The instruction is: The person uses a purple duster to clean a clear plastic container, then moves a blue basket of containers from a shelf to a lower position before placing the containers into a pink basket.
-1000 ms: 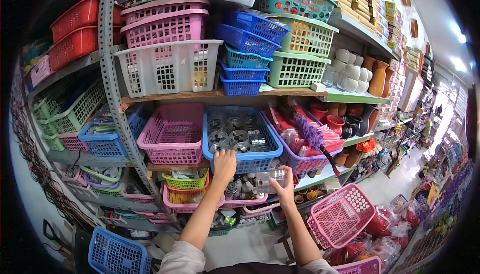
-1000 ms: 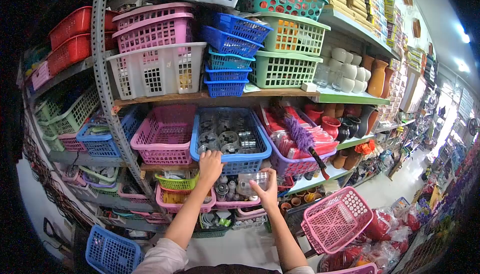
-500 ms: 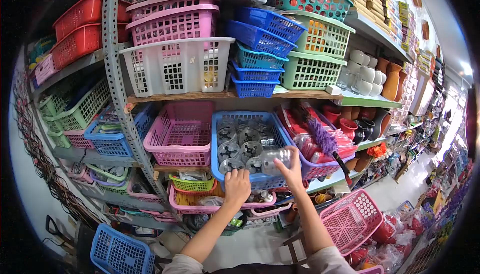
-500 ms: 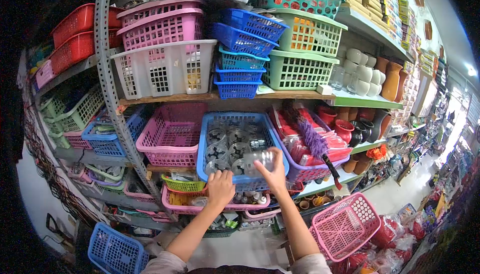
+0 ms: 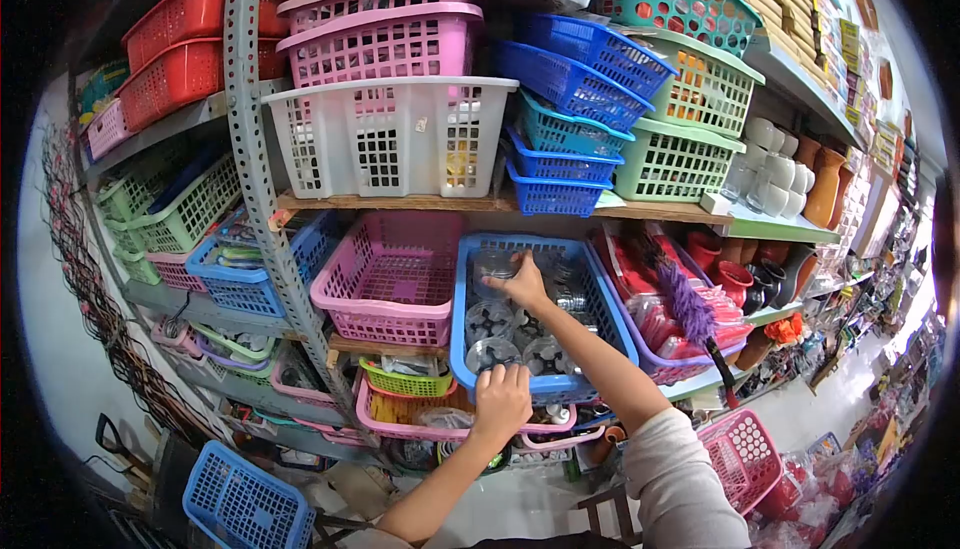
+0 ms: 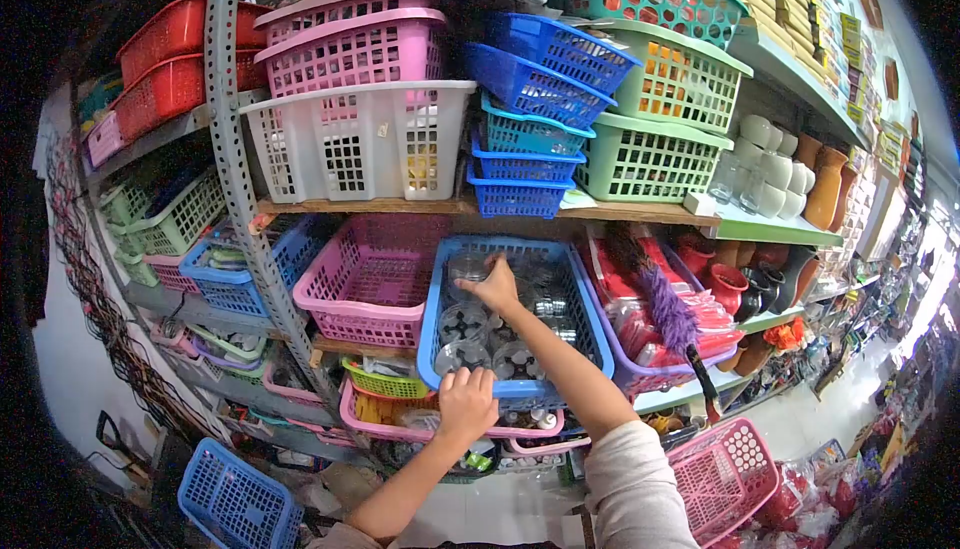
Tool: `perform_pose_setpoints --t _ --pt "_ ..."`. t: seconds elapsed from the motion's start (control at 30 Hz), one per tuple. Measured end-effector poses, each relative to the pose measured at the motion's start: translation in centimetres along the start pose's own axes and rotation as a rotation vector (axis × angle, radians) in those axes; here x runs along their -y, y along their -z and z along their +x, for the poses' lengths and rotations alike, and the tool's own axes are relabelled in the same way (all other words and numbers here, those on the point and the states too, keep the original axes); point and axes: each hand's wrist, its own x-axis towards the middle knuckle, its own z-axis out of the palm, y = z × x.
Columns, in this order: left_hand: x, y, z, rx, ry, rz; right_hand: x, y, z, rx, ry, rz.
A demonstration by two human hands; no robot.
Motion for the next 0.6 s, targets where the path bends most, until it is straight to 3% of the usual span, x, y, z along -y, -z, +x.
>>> perform_pose_setpoints --t 0.17,0.27,0.47,0.6 --pt "0.3 0.1 0.1 -0.003 -0.02 0.021 -1.3 -2.0 0.8 0.043 0.248 -0.191" --pt "0.4 0.1 0.3 0.004 -0.023 0.008 -1.0 -1.2 1.0 0.226 0.189 -0.243" --pt "0.6 0.7 0.8 0.03 -0.005 0.011 2.7 1.3 -0.5 0.299 0.077 -0.574" --pt "1.4 0.6 1.6 0.058 0.02 -0.046 2.8 3.1 -4.5 0.138 0.2 -0.517"
